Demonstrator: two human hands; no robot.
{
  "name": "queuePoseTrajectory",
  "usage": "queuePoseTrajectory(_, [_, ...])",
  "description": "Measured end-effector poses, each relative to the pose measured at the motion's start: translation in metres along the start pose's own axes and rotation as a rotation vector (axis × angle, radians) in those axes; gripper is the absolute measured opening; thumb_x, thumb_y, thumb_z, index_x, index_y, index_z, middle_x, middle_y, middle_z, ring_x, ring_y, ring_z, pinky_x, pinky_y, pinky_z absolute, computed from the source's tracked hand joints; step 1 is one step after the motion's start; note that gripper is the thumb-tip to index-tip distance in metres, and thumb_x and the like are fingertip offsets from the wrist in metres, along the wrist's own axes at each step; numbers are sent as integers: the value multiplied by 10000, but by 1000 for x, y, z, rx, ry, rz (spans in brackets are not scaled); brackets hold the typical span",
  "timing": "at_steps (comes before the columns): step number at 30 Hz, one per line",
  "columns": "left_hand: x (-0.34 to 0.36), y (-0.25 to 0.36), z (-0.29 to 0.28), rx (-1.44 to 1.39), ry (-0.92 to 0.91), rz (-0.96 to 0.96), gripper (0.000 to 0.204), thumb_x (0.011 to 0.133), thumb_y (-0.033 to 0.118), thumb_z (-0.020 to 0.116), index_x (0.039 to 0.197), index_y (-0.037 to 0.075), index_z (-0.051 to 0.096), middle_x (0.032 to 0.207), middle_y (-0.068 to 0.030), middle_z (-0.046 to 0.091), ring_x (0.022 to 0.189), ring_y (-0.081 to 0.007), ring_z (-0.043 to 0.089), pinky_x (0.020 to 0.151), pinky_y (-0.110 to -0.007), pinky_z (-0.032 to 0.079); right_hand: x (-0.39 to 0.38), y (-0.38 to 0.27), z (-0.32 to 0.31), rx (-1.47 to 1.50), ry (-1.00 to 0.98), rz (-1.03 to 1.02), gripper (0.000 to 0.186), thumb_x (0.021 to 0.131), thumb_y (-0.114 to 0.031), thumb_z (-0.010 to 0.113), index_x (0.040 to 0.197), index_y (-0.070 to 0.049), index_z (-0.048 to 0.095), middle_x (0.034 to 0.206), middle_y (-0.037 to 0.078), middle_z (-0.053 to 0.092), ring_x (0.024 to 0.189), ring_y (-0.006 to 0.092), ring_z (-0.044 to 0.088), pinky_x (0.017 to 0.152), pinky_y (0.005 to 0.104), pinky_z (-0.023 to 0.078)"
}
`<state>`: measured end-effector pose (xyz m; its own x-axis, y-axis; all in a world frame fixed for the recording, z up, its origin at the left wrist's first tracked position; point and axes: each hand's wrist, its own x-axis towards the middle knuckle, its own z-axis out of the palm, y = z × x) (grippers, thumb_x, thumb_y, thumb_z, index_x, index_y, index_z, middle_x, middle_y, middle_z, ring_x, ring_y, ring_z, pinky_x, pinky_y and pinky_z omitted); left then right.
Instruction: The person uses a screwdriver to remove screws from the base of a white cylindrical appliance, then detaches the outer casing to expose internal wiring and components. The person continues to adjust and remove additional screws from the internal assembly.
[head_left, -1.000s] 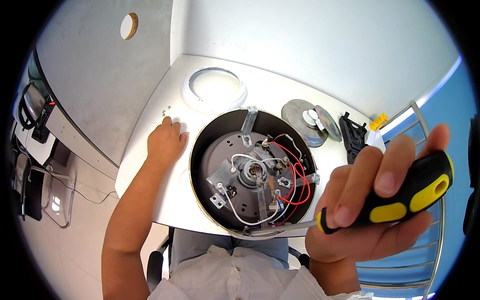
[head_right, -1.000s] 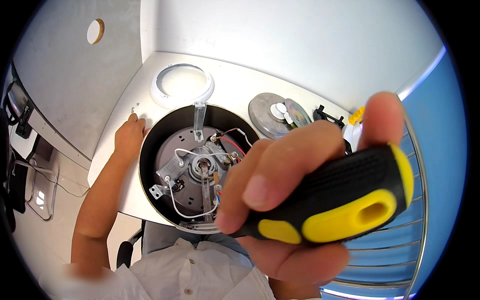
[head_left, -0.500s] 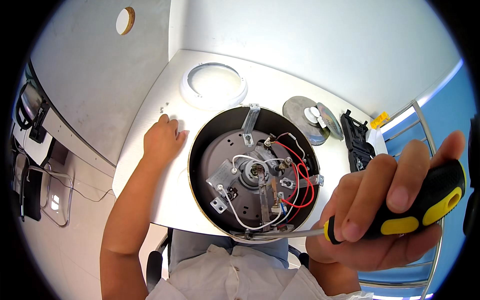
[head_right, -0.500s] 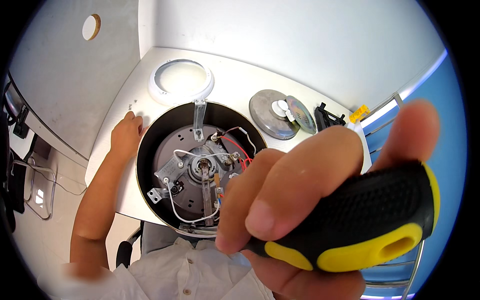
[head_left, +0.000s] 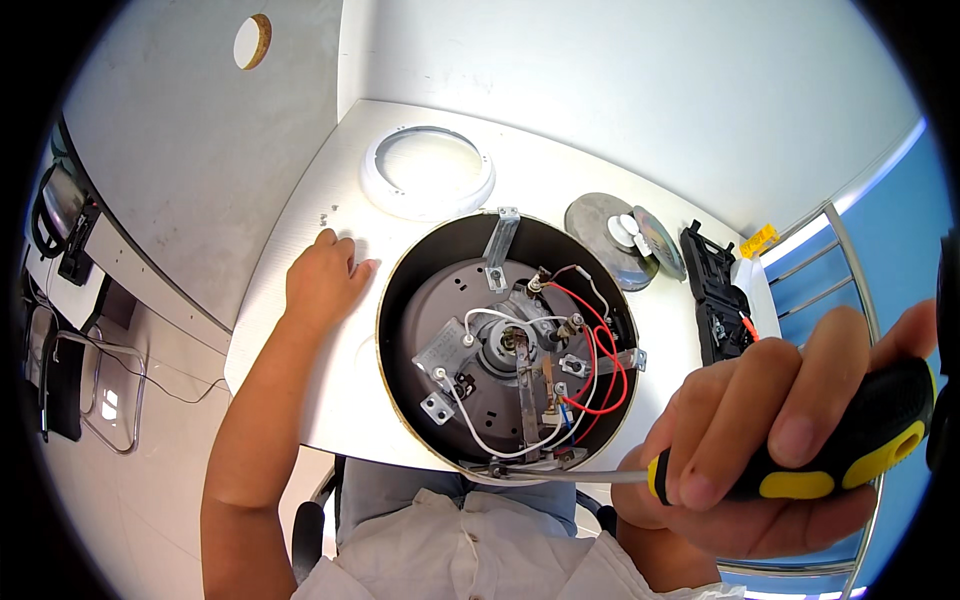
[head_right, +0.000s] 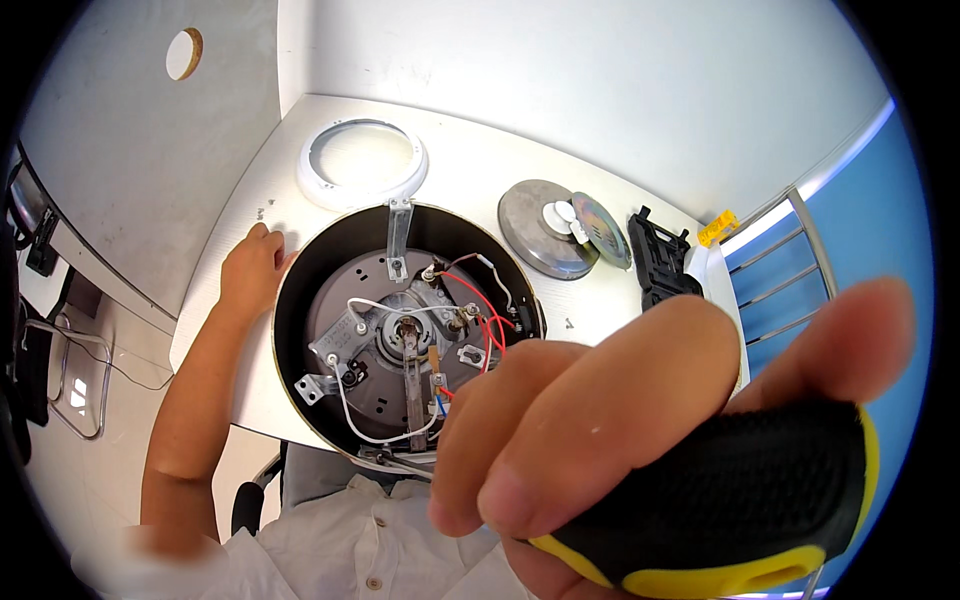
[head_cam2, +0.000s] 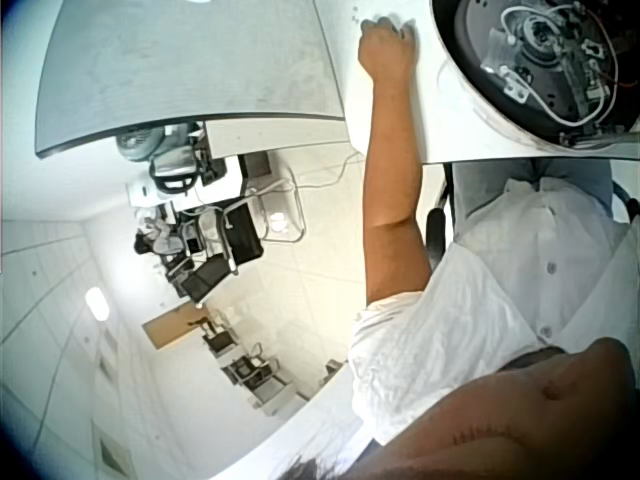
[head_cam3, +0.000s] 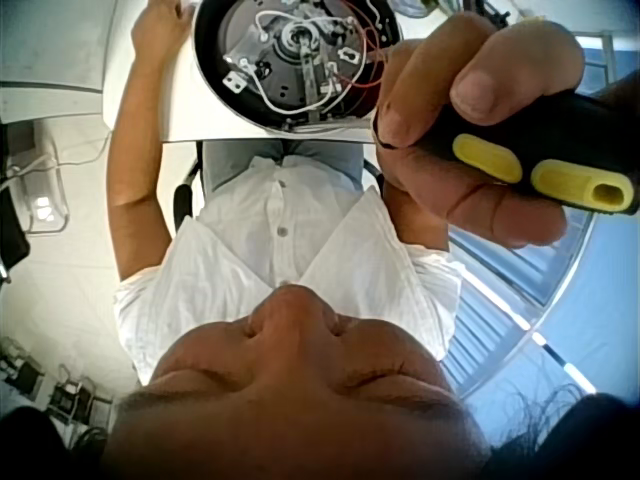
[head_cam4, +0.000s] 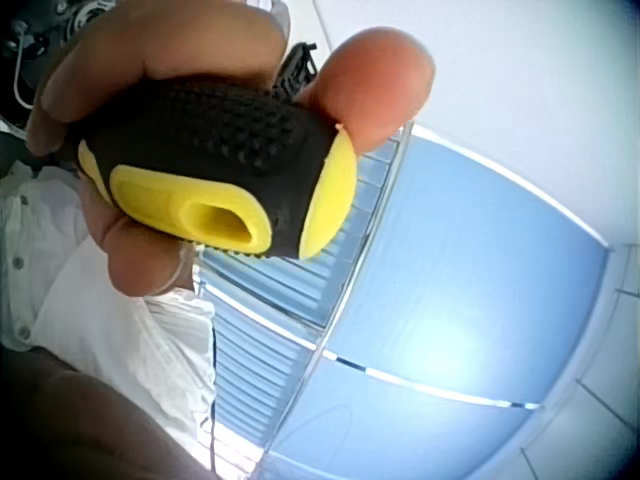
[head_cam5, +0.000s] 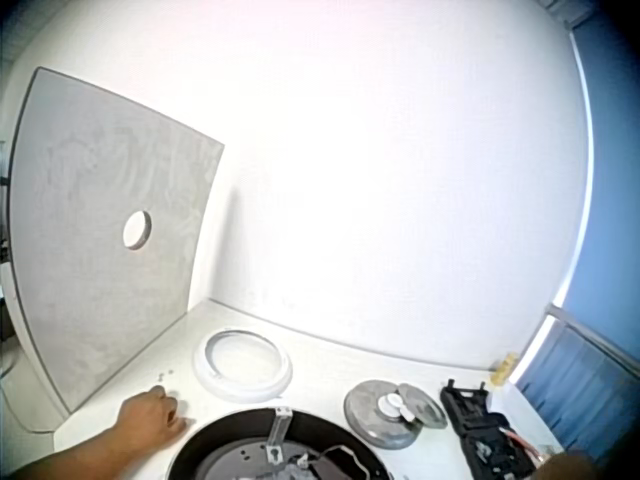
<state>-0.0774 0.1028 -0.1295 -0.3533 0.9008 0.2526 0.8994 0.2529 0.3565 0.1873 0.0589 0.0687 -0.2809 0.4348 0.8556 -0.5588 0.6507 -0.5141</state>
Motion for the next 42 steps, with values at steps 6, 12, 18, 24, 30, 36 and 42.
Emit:
queuePoseTrajectory(6, [-1, -1, -3, -18, -11, -23, 302, 773, 315, 656, 712, 29, 582, 819, -115, 530, 718, -279, 582, 624, -390, 470, 4, 0, -4, 81, -73, 92, 661, 911, -257, 517, 1391, -31, 122, 856, 115, 464, 533, 200, 524, 438, 263, 491])
queuePoseTrajectory(12, [-1, -2, -2, -75, 12, -49, 302, 789, 311, 646, 723, 35, 544, 842, -111, 515, 720, -278, 572, 626, -390, 463, 15, -20, 0, 219, -55, 409, 660, 896, -196, 541, 1405, -39, 151, 984, 137, 430, 662, 237, 533, 452, 304, 524])
queuePoseTrajectory(18, [-2, -5, -12, -213, 191, -12, 259, 800, 276, 638, 745, 55, 515, 823, -86, 487, 670, -273, 542, 591, -384, 438, 10, -2, 5, 405, -114, 240, 667, 876, -163, 557, 1400, -11, 174, 983, 120, 424, 645, 201, 500, 412, 270, 468])
queuePoseTrajectory(24, [3, 13, -42, -769, 443, 140, 173, 822, 227, 609, 841, 66, 548, 866, -50, 514, 669, -174, 502, 597, -309, 418, 8, 1, 13, 393, -209, 110, 582, 900, -250, 545, 1359, -70, 236, 915, 116, 426, 524, 185, 479, 395, 250, 440])
queuePoseTrajectory(30, [21, 48, -49, -1417, -189, 226, 366, 874, 378, 525, 1086, 80, 530, 1110, -21, 538, 1004, -145, 517, 852, -278, 395, 19, 0, 16, 350, -362, 150, 497, 932, -288, 490, 1330, -82, 275, 884, 105, 468, 588, 198, 502, 464, 307, 512])
queuePoseTrajectory(36, [13, 58, -27, -1687, -623, 342, 793, 791, 586, 553, 1314, 15, 381, 1299, -137, 448, 1212, -216, 432, 1040, -339, 310, 27, -13, 7, 387, -420, 326, 290, 952, -162, 395, 1220, -55, 369, 804, 120, 496, 487, 203, 487, 379, 322, 448])
queuePoseTrajectory(42, [8, 63, -28, -1760, -588, 326, 870, 761, 626, 550, 1319, -14, 363, 1332, -140, 424, 1230, -240, 421, 1042, -343, 314, 25, 8, 13, 796, -320, 248, 182, 931, -163, 426, 1022, -8, 395, 762, 126, 419, 318, 174, 426, 243, 255, 338])
